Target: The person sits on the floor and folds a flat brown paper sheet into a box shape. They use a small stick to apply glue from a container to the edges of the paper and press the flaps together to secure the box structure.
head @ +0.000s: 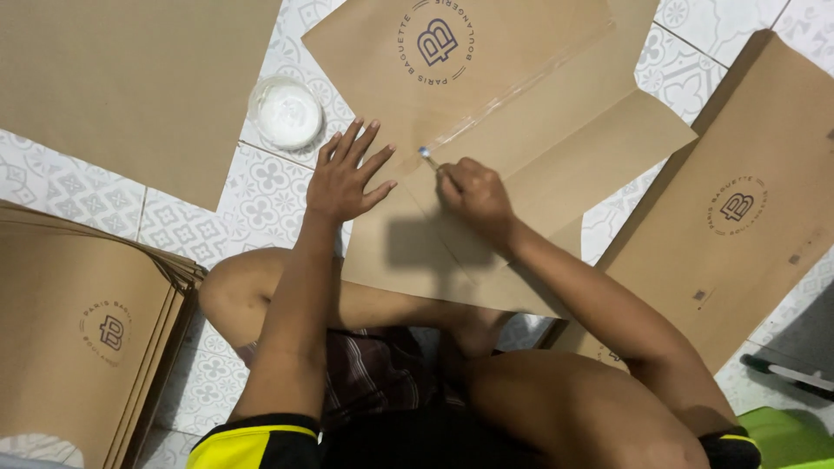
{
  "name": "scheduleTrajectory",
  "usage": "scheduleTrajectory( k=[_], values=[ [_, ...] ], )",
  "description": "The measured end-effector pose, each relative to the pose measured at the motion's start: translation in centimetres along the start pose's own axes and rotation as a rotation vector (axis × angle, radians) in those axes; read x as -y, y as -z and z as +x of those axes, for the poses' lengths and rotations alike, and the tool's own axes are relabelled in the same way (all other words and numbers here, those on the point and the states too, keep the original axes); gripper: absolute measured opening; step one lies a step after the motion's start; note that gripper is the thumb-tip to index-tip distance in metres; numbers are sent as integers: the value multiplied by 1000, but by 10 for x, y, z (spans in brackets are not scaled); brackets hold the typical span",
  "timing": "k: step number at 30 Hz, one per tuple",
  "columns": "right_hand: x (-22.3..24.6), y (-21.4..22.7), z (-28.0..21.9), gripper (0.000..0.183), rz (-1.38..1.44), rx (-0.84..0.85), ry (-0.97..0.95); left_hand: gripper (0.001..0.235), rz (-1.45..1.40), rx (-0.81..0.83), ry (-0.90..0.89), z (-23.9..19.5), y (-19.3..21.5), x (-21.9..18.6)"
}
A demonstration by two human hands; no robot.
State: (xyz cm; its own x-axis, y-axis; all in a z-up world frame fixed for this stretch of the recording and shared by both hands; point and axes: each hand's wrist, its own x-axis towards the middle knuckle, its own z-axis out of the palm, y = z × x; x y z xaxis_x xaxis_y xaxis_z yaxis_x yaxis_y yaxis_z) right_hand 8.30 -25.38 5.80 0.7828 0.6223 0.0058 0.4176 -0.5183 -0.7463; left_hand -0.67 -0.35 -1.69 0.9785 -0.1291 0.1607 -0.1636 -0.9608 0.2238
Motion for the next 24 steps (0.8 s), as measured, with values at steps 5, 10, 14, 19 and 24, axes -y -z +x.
scheduleTrajectory(
  k=[5, 10, 14, 19, 24],
  values=[
    [7, -22, -12, 4, -22, -4, 93, 56, -15, 6, -7, -2, 0, -1],
    [4, 3, -4, 9, 5, 17, 31, 57, -11, 46, 3, -3, -3, 2],
    [9, 5, -3, 8, -19, -49, 22, 56, -32, 55, 11, -3, -1, 1],
    [14, -20, -8, 8, -25, -35, 143, 56, -19, 47, 8, -2, -1, 1],
    [13, -7, -2, 8, 20, -15, 93, 55, -27, 38, 8, -3, 1, 1]
  ],
)
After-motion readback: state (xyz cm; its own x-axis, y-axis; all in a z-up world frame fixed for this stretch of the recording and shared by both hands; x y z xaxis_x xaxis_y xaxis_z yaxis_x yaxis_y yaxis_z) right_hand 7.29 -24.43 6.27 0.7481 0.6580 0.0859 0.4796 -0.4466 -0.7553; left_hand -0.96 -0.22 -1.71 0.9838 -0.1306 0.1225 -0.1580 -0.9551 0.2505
